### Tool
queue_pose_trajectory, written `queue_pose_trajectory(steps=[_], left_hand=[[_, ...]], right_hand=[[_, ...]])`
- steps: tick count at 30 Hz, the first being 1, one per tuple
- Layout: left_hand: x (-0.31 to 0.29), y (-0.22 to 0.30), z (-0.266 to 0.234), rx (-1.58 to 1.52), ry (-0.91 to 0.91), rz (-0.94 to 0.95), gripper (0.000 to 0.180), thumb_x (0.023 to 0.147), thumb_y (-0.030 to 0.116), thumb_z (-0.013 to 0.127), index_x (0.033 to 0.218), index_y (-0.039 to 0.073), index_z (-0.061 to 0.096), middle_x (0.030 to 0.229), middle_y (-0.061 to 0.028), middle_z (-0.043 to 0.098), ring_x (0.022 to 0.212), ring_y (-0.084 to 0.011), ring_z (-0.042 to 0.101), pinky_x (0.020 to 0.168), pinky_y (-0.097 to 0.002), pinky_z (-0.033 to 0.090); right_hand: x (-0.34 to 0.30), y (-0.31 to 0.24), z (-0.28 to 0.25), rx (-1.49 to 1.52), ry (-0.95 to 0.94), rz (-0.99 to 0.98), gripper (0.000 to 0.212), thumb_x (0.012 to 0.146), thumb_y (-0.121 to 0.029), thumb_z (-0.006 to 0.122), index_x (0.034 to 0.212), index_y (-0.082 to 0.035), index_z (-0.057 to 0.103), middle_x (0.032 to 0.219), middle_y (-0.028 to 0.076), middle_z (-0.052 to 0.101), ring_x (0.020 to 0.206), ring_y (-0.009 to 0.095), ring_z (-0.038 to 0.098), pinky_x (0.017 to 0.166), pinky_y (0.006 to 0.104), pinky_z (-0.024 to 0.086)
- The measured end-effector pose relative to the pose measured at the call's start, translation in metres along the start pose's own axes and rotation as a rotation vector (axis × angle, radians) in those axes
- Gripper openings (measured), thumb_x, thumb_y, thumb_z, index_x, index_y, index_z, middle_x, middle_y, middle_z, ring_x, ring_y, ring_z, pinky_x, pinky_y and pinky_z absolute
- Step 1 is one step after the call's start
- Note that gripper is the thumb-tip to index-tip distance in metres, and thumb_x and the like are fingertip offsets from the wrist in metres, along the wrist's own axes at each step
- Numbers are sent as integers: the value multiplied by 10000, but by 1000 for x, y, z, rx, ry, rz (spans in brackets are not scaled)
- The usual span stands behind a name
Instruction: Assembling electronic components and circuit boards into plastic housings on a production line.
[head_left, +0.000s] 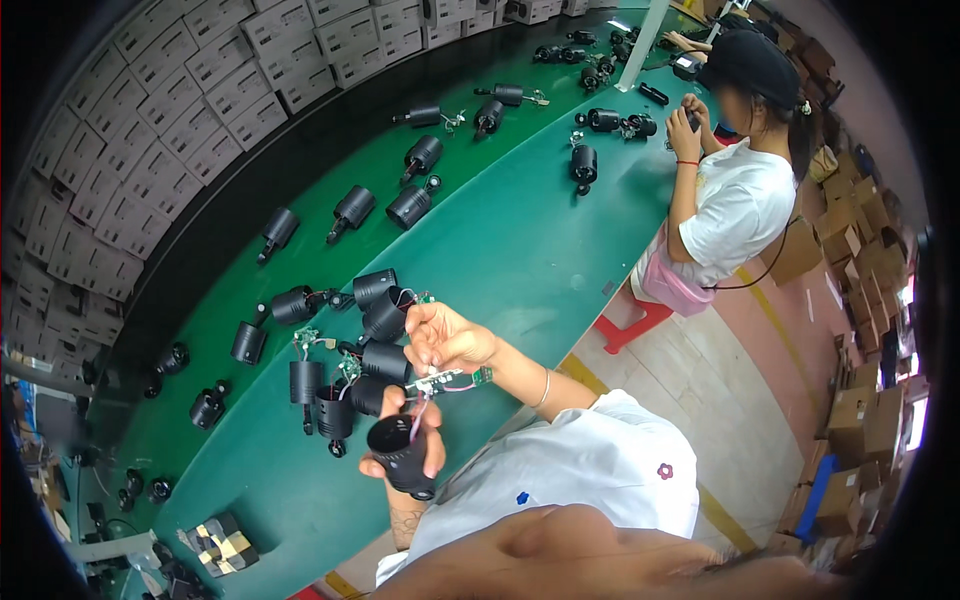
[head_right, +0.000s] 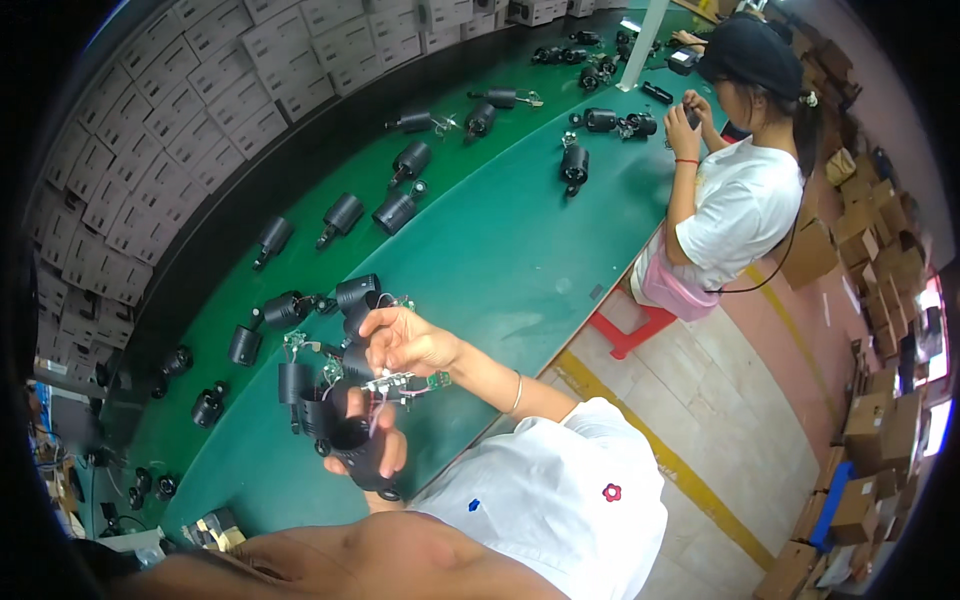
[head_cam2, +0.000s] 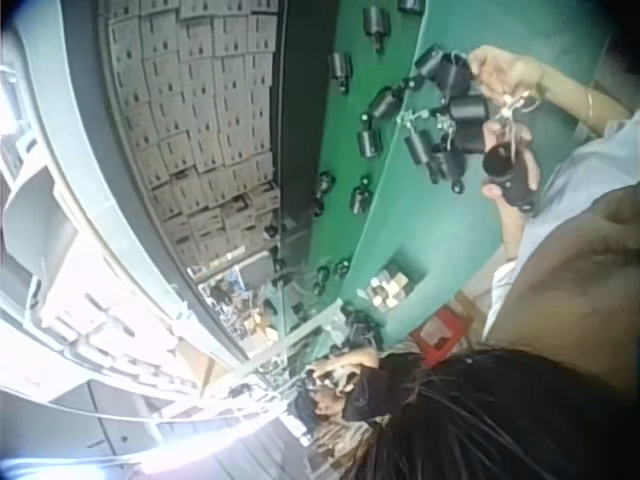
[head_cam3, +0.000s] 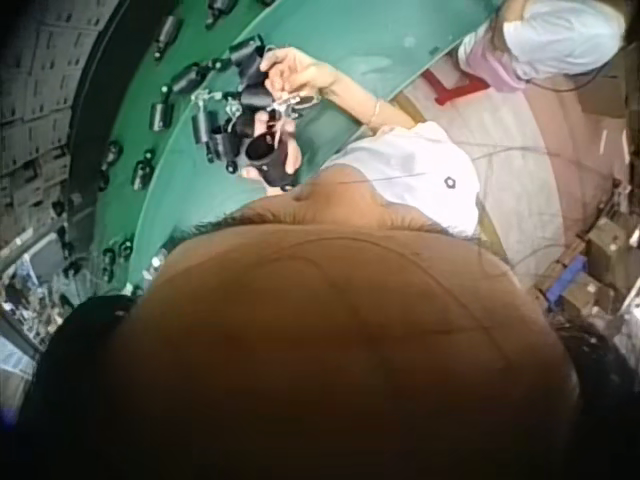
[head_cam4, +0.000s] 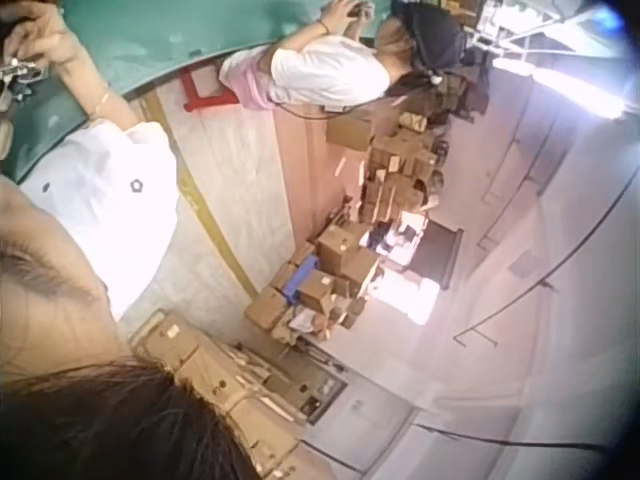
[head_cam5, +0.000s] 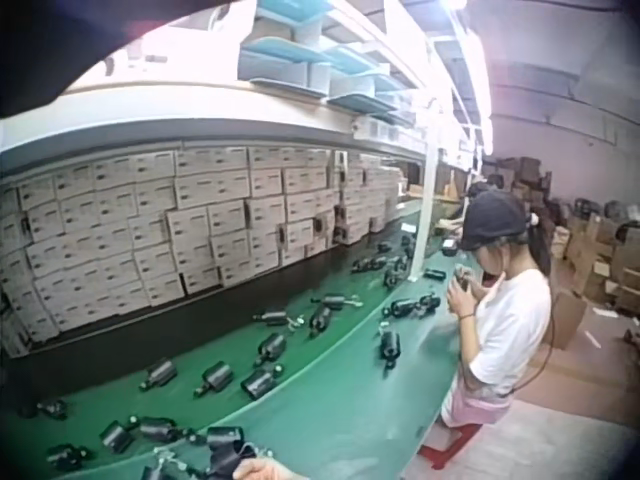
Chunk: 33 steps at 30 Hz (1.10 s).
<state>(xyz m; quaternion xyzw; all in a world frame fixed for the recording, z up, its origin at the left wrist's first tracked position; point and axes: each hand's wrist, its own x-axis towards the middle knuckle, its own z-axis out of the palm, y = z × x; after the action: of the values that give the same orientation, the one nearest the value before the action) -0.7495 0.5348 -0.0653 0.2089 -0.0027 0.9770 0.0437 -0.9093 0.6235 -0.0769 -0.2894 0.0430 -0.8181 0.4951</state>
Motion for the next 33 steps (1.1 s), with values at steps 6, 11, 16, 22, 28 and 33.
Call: queue_pose_trajectory(steps=[6,11,16,22,28,33], left_hand=[[-9,10,-3,318,65,-24,778,605,83,730,1301,35,387,1176,-268,530,784,-365,633,680,-361,533],[9,20,25,1658,92,-51,695,590,108,752,1244,52,521,1216,-193,547,1020,-338,573,859,-378,472],[10,18,39,1948,246,-157,738,576,124,778,1263,55,517,1251,-142,537,1103,-308,542,900,-382,447],[-1,13,28,1884,279,-17,705,572,84,830,1202,23,518,1249,-142,514,1075,-263,548,911,-364,459],[-9,8,14,1527,521,233,683,551,37,857,1150,36,529,1192,-129,531,1039,-225,564,903,-328,459],[-10,17,13,1559,576,162,672,529,43,869,1117,36,543,1111,-113,570,974,-210,584,886,-303,463]], right_hand=[[-1,-25,0,-289,-64,1,419,729,110,681,1122,8,579,855,150,680,774,230,657,681,286,527],[-3,-26,12,-539,263,119,365,730,95,692,1084,34,627,899,143,673,804,211,648,721,280,536],[-9,-23,12,-943,409,266,133,760,68,699,882,17,700,839,81,690,733,138,631,735,240,530],[0,-19,29,-902,428,139,147,720,103,725,846,29,714,844,96,680,728,130,604,671,221,509],[-2,-14,42,-989,436,-68,189,692,130,727,852,28,720,877,110,669,735,146,582,658,230,505],[-1,-4,48,-927,387,-187,203,679,139,720,844,23,723,880,115,670,734,156,574,664,238,506]])
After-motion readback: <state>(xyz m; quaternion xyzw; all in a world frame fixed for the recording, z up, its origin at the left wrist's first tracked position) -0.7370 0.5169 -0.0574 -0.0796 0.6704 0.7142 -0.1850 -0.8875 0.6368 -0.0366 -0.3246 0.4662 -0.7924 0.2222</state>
